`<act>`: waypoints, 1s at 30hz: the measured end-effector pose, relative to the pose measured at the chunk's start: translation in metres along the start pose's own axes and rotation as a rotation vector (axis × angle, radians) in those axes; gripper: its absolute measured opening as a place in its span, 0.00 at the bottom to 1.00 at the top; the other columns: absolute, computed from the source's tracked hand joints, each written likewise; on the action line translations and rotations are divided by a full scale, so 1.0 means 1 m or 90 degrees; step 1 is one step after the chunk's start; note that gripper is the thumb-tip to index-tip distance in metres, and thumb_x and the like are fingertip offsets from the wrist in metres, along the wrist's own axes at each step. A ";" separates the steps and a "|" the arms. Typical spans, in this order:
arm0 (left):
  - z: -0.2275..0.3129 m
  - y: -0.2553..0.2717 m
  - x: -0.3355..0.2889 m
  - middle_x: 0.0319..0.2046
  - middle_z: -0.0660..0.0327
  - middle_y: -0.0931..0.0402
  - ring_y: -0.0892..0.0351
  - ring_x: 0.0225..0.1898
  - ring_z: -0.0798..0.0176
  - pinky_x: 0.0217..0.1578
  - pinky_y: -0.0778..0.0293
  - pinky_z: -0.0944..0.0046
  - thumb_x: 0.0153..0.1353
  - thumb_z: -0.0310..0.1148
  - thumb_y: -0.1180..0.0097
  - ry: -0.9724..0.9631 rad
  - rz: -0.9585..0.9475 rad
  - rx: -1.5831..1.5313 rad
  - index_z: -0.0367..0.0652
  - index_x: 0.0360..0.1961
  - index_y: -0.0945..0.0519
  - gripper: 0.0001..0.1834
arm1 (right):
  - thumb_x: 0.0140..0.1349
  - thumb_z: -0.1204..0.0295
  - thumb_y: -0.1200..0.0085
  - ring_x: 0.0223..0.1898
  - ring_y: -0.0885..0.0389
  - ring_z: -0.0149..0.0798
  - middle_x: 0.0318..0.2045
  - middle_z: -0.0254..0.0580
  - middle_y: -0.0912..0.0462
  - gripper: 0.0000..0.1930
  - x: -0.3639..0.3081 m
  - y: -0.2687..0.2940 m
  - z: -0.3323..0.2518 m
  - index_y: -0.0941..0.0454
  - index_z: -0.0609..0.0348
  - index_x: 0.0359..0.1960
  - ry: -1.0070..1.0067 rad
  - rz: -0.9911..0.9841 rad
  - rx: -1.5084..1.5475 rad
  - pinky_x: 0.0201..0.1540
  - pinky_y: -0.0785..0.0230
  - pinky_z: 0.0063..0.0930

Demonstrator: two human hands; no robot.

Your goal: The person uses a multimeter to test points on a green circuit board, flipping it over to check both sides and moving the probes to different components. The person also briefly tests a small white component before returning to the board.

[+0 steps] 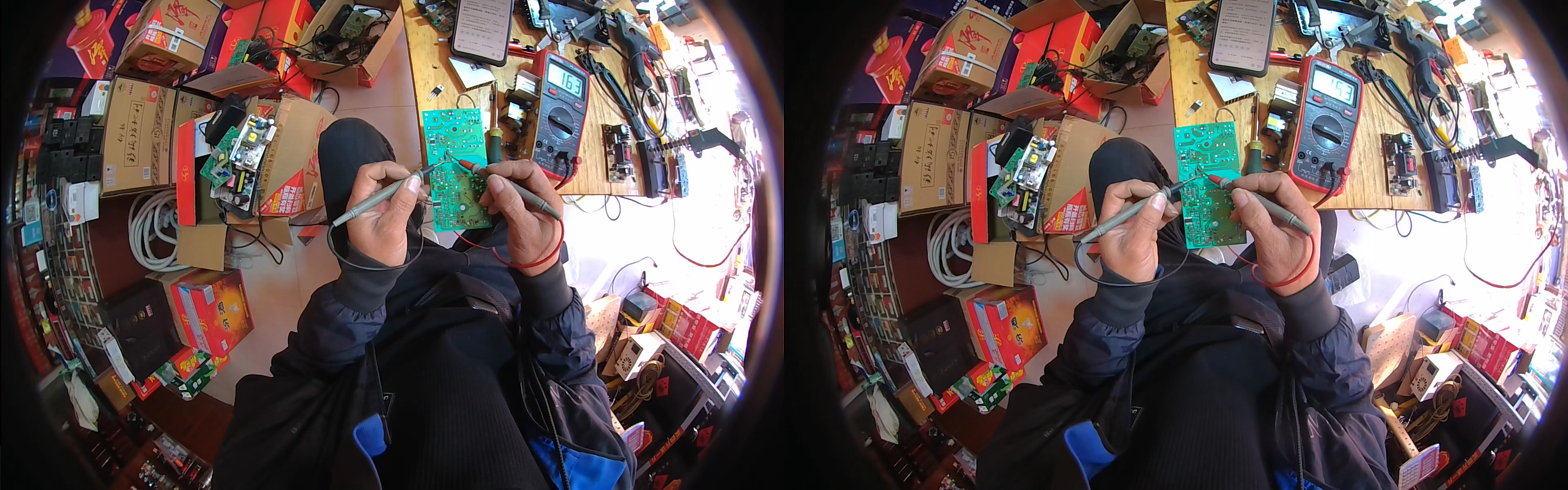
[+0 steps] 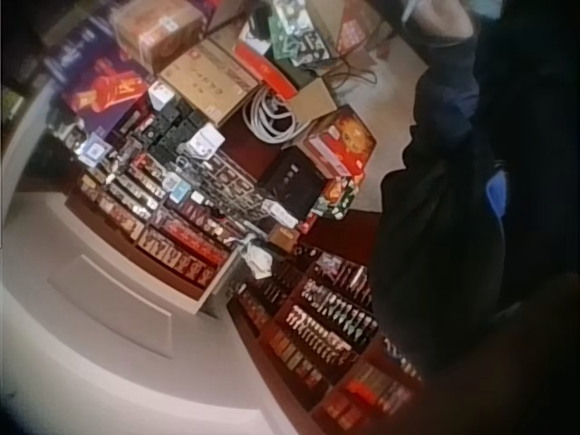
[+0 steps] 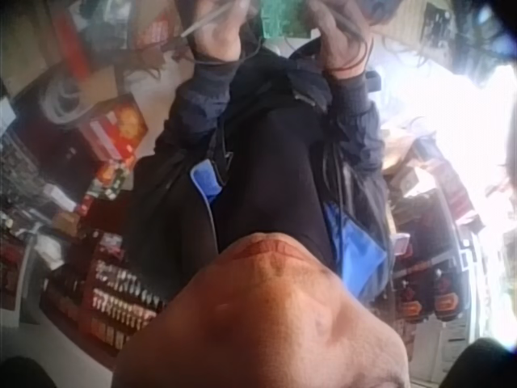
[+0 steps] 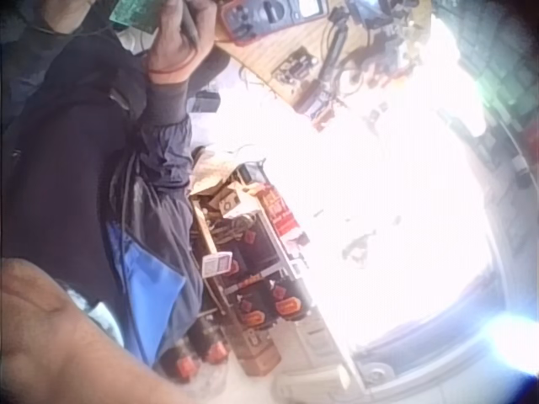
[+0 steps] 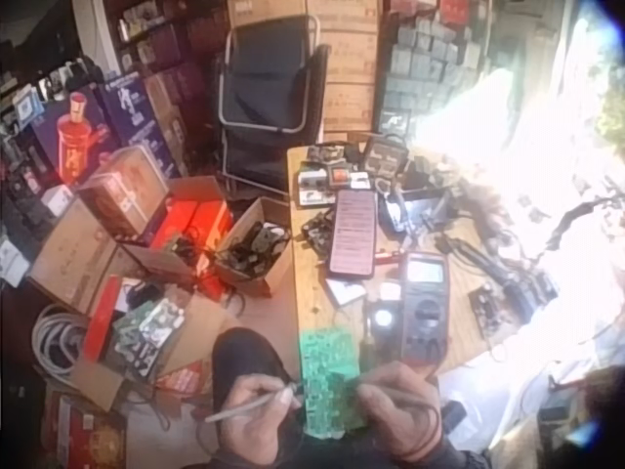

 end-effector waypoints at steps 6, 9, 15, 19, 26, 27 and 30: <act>-0.001 -0.001 0.000 0.42 0.58 0.18 0.14 0.44 0.67 0.55 0.12 0.59 0.79 0.22 0.42 -0.005 -0.002 0.002 0.38 0.53 0.25 0.07 | 0.78 0.67 0.37 0.34 0.20 0.26 0.33 0.37 0.13 0.12 0.000 0.000 0.000 0.15 0.65 0.52 0.000 -0.001 0.017 0.40 0.28 0.21; -0.001 -0.001 0.000 0.43 0.57 0.19 0.14 0.44 0.66 0.55 0.12 0.58 0.79 0.22 0.42 -0.004 0.004 -0.004 0.38 0.53 0.25 0.07 | 0.78 0.69 0.36 0.37 0.19 0.26 0.37 0.37 0.13 0.12 0.001 0.001 -0.003 0.16 0.66 0.53 0.005 -0.021 0.009 0.42 0.26 0.21; 0.000 -0.002 0.000 0.43 0.57 0.19 0.14 0.44 0.65 0.55 0.12 0.56 0.78 0.21 0.42 0.000 0.010 0.011 0.38 0.54 0.25 0.08 | 0.78 0.68 0.37 0.33 0.20 0.25 0.33 0.35 0.13 0.12 0.002 0.000 -0.003 0.15 0.65 0.52 0.020 -0.015 0.016 0.39 0.28 0.20; 0.002 -0.004 0.001 0.43 0.57 0.20 0.14 0.44 0.64 0.55 0.12 0.55 0.78 0.21 0.42 0.002 0.013 0.002 0.38 0.54 0.26 0.09 | 0.78 0.68 0.37 0.35 0.18 0.25 0.35 0.35 0.13 0.11 0.001 0.001 -0.001 0.15 0.64 0.52 0.009 -0.017 0.026 0.39 0.28 0.20; 0.004 -0.004 0.001 0.44 0.57 0.20 0.14 0.44 0.64 0.55 0.12 0.55 0.77 0.20 0.42 0.011 0.018 -0.003 0.38 0.53 0.27 0.09 | 0.77 0.69 0.35 0.39 0.20 0.24 0.39 0.35 0.13 0.12 0.001 0.002 0.000 0.16 0.66 0.51 -0.008 -0.040 0.046 0.43 0.26 0.21; 0.003 -0.003 0.001 0.44 0.57 0.20 0.14 0.43 0.64 0.54 0.11 0.55 0.77 0.20 0.42 0.016 0.021 0.000 0.39 0.53 0.27 0.09 | 0.77 0.68 0.34 0.38 0.20 0.24 0.38 0.34 0.13 0.12 0.000 0.003 0.000 0.16 0.66 0.51 -0.019 -0.043 0.044 0.42 0.26 0.20; 0.004 -0.003 0.001 0.44 0.56 0.20 0.14 0.43 0.64 0.54 0.12 0.56 0.78 0.21 0.41 0.012 0.020 -0.002 0.39 0.53 0.27 0.09 | 0.77 0.67 0.34 0.38 0.22 0.23 0.37 0.33 0.14 0.13 0.000 0.002 0.000 0.16 0.65 0.51 -0.011 -0.032 0.053 0.42 0.27 0.20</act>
Point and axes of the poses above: each hand's wrist, its own x-axis towards the middle knuckle, its own y-axis out of the back of the hand, z = x × y, the point moved 5 cm from there along x, towards the middle knuckle
